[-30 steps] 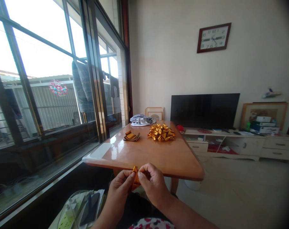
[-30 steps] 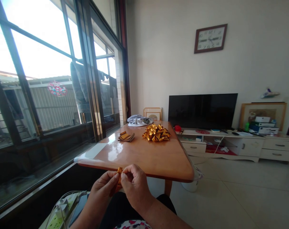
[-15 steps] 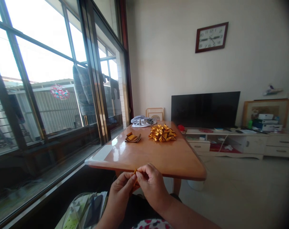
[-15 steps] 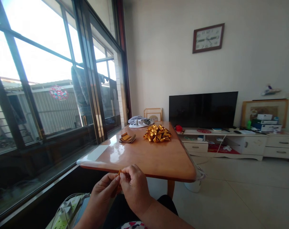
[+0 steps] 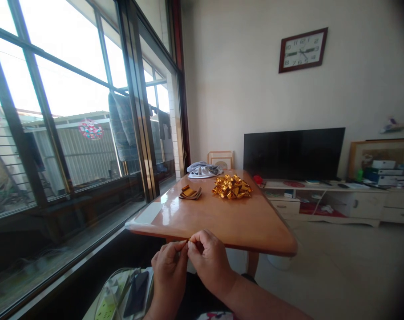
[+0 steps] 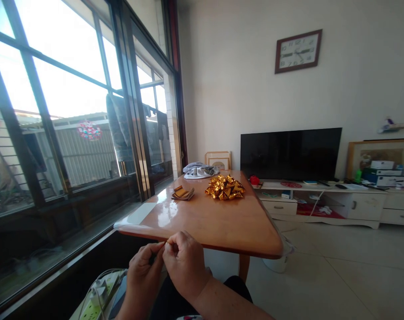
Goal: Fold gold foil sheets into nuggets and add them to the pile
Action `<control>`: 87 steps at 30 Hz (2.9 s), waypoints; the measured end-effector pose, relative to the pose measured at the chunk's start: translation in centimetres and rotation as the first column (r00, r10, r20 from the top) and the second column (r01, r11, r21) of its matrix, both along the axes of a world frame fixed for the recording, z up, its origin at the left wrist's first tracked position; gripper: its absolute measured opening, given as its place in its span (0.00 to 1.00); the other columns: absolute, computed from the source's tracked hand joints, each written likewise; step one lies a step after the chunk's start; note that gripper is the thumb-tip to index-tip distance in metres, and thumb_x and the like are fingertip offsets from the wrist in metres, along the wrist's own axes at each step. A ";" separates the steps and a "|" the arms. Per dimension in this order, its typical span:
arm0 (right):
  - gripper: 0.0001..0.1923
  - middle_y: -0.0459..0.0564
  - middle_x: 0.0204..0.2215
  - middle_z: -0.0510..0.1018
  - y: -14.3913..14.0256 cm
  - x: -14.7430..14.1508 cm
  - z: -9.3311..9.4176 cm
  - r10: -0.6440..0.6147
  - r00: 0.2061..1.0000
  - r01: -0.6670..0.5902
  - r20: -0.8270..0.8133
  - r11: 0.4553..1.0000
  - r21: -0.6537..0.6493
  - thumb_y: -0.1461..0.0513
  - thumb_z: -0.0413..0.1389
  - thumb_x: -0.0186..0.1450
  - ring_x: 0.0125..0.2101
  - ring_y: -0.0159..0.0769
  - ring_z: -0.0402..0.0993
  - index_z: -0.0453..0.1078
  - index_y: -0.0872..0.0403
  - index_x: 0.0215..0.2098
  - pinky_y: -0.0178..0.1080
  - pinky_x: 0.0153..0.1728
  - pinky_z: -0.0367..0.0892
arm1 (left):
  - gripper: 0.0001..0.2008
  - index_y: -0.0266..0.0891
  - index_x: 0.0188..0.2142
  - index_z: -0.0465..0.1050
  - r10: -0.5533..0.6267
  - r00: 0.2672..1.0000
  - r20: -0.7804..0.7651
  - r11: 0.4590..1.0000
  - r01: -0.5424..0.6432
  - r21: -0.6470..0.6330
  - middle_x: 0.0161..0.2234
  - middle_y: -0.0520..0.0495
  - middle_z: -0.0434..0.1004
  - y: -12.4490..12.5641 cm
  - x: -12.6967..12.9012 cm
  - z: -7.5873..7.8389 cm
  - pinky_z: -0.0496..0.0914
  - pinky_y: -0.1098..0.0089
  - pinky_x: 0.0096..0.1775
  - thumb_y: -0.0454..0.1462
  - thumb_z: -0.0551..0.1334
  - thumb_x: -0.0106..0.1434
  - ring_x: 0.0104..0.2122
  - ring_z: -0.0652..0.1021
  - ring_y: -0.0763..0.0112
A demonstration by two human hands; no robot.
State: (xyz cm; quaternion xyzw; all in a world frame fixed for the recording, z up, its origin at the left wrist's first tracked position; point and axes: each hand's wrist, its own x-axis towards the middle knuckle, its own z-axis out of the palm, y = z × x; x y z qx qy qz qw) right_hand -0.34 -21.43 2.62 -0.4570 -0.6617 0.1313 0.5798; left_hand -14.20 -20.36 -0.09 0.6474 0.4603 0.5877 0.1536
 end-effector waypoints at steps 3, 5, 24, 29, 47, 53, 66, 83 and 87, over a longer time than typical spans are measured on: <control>0.03 0.44 0.26 0.73 0.3 -0.3 -0.3 0.151 0.965 -0.178 -0.213 0.978 -0.113 0.63 0.57 0.63 0.27 0.34 0.69 0.71 0.53 0.30 0.35 0.29 0.64 | 0.13 0.42 0.35 0.81 -0.068 0.994 0.084 0.995 0.073 -0.065 0.32 0.45 0.81 0.0 -0.1 -0.1 0.71 0.64 0.39 0.48 0.68 0.60 0.34 0.79 0.58; 0.03 0.44 0.26 0.74 0.5 -0.6 -0.5 0.236 0.892 -0.319 -0.386 0.933 -0.165 0.61 0.58 0.63 0.26 0.34 0.69 0.71 0.53 0.33 0.35 0.29 0.66 | 0.15 0.40 0.35 0.81 -0.135 0.977 0.164 0.980 0.156 -0.124 0.32 0.44 0.81 0.0 -0.2 -0.4 0.71 0.66 0.37 0.50 0.68 0.59 0.33 0.78 0.59; 0.13 0.40 0.22 0.66 1.5 0.3 -1.3 0.229 0.859 -0.387 -0.457 0.876 -0.287 0.55 0.58 0.64 0.25 0.30 0.60 0.67 0.54 0.26 0.33 0.28 0.60 | 0.14 0.36 0.33 0.75 -0.345 0.678 0.649 0.712 0.640 -0.290 0.25 0.53 0.70 -0.2 -1.5 -0.9 0.60 0.76 0.27 0.46 0.67 0.63 0.24 0.65 0.77; 0.12 0.42 0.24 0.68 1.3 0.3 -0.8 0.261 0.851 -0.414 -0.456 0.868 -0.275 0.55 0.58 0.64 0.27 0.31 0.63 0.69 0.54 0.29 0.33 0.30 0.62 | 0.14 0.36 0.33 0.75 -0.347 0.582 0.736 0.642 0.719 -0.266 0.27 0.51 0.71 -0.2 -1.3 -0.6 0.62 0.75 0.30 0.45 0.69 0.61 0.26 0.69 0.76; 0.11 0.41 0.19 0.66 0.8 0.7 -0.9 0.227 0.776 -0.480 -0.589 0.818 -0.317 0.57 0.58 0.61 0.23 0.29 0.60 0.70 0.55 0.25 0.32 0.26 0.58 | 0.14 0.37 0.35 0.76 -0.440 0.633 0.637 0.609 0.732 -0.306 0.30 0.49 0.75 -1.2 -0.3 0.1 0.63 0.75 0.31 0.46 0.69 0.62 0.28 0.70 0.73; 0.12 0.44 0.21 0.71 0.9 2.2 -1.0 0.202 0.779 -0.479 -0.594 0.803 -0.354 0.56 0.57 0.61 0.22 0.29 0.62 0.74 0.56 0.28 0.33 0.25 0.58 | 0.16 0.36 0.32 0.76 -0.423 0.615 0.665 0.603 0.739 -0.301 0.28 0.49 0.74 -0.8 0.6 -0.4 0.62 0.75 0.29 0.48 0.70 0.60 0.26 0.68 0.75; 0.12 0.41 0.20 0.67 0.8 2.9 -1.6 0.210 0.766 -0.495 -0.607 0.795 -0.351 0.55 0.59 0.61 0.22 0.28 0.59 0.69 0.55 0.27 0.33 0.25 0.55 | 0.16 0.36 0.32 0.75 -0.457 0.656 0.601 0.633 0.714 -0.298 0.28 0.48 0.75 -0.8 1.4 -0.4 0.66 0.73 0.31 0.48 0.70 0.59 0.27 0.72 0.72; 0.18 0.39 0.21 0.65 1.9 5.2 -2.4 0.117 0.798 -0.350 -0.592 0.889 -0.296 0.48 0.65 0.59 0.22 0.28 0.56 0.71 0.54 0.30 0.33 0.24 0.53 | 0.20 0.37 0.43 0.81 -0.497 0.732 0.466 0.659 0.668 -0.346 0.36 0.43 0.81 -0.8 -0.4 0.7 0.65 0.70 0.36 0.51 0.65 0.64 0.33 0.74 0.67; 0.17 0.41 0.22 0.66 2.0 5.6 -2.6 0.118 0.799 -0.345 -0.589 0.893 -0.289 0.49 0.64 0.61 0.23 0.28 0.57 0.72 0.54 0.32 0.32 0.24 0.54 | 0.17 0.36 0.37 0.80 -0.510 0.697 0.504 0.638 0.700 -0.321 0.31 0.46 0.79 -0.1 -0.4 -0.7 0.63 0.72 0.34 0.49 0.69 0.61 0.30 0.72 0.71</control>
